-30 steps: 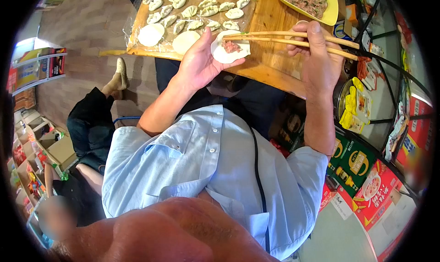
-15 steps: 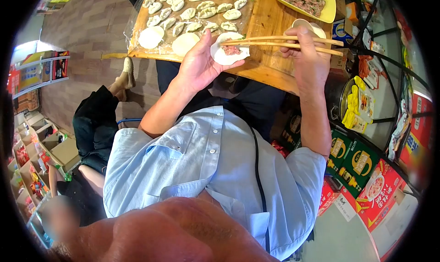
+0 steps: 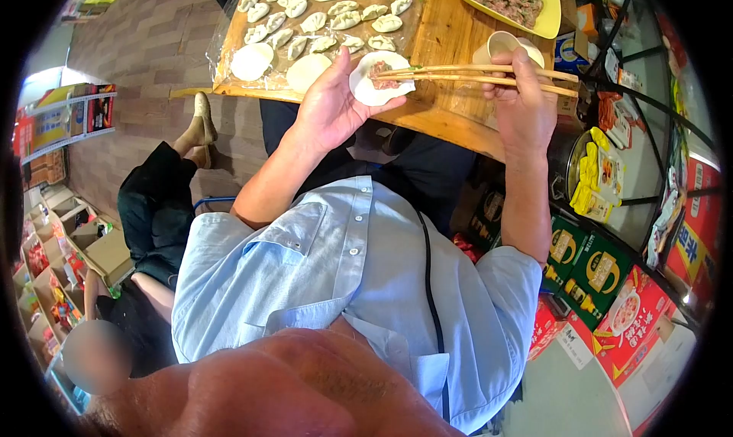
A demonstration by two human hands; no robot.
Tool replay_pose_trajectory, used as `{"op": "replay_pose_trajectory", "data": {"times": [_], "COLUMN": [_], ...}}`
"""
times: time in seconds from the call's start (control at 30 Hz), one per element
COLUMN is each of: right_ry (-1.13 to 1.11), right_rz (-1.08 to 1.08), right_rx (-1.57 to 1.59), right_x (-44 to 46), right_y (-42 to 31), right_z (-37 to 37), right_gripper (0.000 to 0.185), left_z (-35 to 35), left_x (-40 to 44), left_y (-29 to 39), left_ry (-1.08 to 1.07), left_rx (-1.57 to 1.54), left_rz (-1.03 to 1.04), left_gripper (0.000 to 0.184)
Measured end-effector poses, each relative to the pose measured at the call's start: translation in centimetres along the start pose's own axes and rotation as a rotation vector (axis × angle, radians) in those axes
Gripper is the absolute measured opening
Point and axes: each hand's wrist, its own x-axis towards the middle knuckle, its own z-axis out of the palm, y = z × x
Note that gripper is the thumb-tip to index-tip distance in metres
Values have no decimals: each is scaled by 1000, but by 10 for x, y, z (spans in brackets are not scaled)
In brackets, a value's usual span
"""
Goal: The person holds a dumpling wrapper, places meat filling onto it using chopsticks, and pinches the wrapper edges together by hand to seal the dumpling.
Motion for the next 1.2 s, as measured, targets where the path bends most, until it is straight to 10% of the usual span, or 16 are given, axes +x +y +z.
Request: {"op": "replay_pose_trajectory", "data": {"times": [1.2], "right_ry": [-80], "right_rz": [-53], "right_rx": [-140], "right_x": [7], "right_y": [7], "right_z": [-2], "right_gripper": [33], "left_z": [-4], "left_x": [-3], "left_y": [1], "left_ry": [-3], "left_rx": [27], "left_rz": [-11], "left_gripper": [63]}}
